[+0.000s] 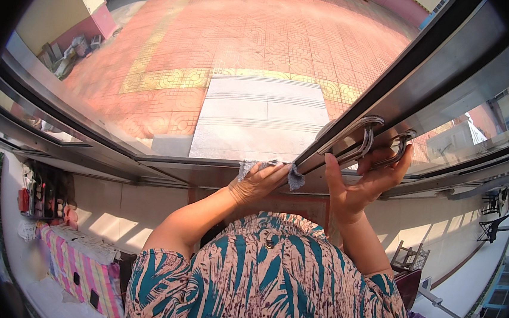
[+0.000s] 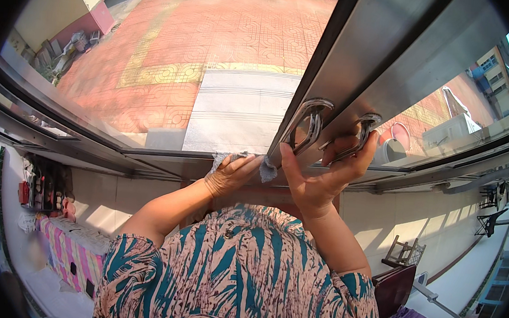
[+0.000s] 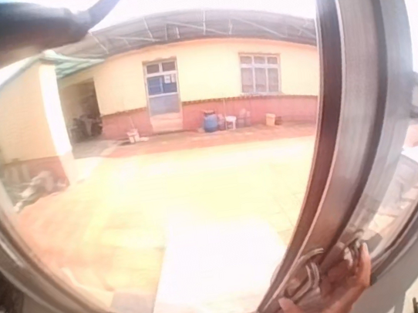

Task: The person wipes the glass panels of a sliding glass door and windows using a grey cloth.

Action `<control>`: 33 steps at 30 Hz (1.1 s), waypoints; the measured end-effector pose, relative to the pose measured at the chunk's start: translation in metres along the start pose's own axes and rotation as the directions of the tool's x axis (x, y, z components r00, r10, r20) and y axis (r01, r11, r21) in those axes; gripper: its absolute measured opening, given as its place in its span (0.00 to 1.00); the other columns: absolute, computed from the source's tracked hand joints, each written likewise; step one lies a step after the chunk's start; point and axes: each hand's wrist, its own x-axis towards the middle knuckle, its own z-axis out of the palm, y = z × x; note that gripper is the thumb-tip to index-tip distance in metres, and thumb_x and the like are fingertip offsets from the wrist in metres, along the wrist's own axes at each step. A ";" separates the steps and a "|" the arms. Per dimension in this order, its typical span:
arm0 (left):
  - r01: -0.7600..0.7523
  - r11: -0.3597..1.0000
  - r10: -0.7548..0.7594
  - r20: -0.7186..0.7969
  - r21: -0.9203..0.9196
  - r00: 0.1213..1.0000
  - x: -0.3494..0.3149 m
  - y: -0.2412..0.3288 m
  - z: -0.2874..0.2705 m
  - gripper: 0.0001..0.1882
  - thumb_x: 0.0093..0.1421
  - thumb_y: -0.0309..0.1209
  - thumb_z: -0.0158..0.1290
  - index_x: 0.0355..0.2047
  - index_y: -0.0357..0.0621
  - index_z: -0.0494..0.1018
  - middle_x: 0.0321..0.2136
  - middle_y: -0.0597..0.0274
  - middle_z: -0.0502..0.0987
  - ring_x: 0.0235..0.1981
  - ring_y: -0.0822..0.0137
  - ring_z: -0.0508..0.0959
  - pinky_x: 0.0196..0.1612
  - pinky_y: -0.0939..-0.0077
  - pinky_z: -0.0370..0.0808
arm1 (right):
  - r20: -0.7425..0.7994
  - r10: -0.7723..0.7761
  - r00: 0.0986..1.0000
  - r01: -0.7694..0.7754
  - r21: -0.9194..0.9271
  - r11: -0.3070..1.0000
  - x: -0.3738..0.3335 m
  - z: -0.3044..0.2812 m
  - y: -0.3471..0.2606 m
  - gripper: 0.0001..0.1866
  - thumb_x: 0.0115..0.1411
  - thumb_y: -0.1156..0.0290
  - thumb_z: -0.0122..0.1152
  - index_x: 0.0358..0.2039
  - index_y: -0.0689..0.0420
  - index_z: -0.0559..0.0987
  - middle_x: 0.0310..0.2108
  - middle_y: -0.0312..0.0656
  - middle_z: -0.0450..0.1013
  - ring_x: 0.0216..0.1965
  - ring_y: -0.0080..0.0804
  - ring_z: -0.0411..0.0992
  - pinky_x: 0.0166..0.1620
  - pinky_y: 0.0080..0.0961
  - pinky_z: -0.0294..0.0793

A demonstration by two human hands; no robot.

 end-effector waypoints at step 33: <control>0.474 -0.264 -0.876 0.004 -0.840 -0.482 -0.083 -0.114 -0.092 0.33 0.58 0.22 0.43 0.63 0.29 0.47 0.62 0.43 0.53 0.61 0.57 0.58 0.63 0.66 0.55 | -0.068 -0.018 0.998 0.020 0.032 0.999 0.001 0.004 0.007 0.61 0.39 0.65 0.76 0.65 0.63 0.42 0.31 0.36 0.61 0.25 0.18 0.54 0.25 0.11 0.50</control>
